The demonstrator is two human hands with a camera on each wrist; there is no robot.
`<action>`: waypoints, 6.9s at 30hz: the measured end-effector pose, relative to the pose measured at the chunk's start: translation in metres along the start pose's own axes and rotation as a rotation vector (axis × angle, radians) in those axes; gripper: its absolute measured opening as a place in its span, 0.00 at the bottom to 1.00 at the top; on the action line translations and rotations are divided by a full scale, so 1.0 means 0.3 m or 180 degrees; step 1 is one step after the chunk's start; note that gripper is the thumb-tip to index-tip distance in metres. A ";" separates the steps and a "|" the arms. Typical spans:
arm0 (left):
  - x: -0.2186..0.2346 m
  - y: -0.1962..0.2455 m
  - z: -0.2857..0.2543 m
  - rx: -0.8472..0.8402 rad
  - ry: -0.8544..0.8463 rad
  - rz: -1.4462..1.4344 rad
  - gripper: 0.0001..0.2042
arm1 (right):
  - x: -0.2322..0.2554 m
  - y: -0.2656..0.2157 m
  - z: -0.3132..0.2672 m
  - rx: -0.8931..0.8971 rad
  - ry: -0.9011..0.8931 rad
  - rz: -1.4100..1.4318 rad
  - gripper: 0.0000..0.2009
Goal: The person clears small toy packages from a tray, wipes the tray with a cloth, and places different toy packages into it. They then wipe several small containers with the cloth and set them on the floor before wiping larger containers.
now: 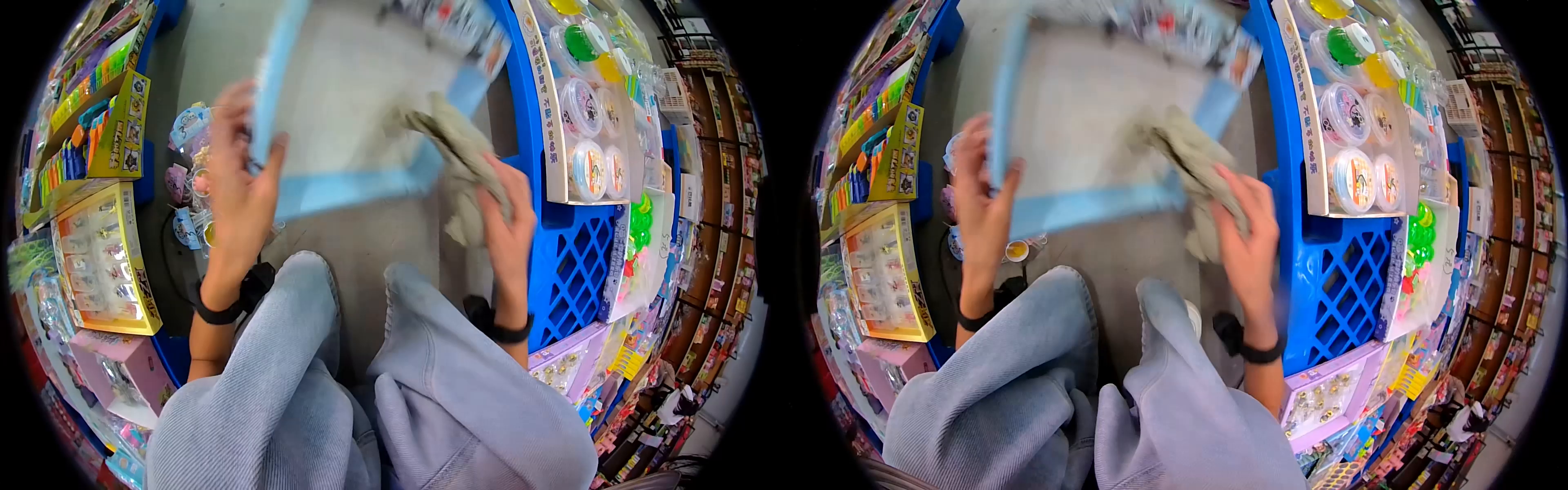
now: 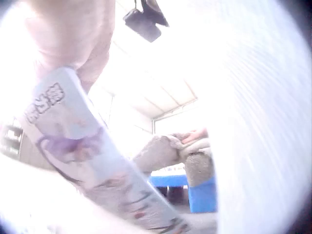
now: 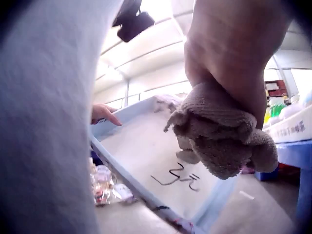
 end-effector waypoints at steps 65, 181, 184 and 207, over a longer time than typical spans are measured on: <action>-0.043 -0.126 -0.237 0.1317 0.0246 -0.0711 0.15 | 0.085 -0.012 -0.092 0.0706 0.1190 -0.1359 0.19; -0.257 -0.452 -0.341 0.1567 -0.0977 0.0659 0.24 | -0.566 0.214 -0.029 0.2857 -0.1143 -0.2187 0.16; -0.247 -0.456 -0.349 0.1571 -0.0902 0.0659 0.24 | -0.453 0.293 -0.040 0.2284 -0.0911 -0.2994 0.13; -0.272 -0.445 -0.353 0.1643 -0.0866 0.0784 0.22 | -0.159 0.279 -0.171 0.0067 -0.1495 -0.2783 0.18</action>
Point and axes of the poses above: each hand's wrist, its own z-axis towards the middle knuckle, its own x-axis out of the back of the hand, y = z × x, the point moved 5 cm from there along z, towards the middle knuckle, and after that the axes turned 2 degrees about -y, right-handed, at the moved point
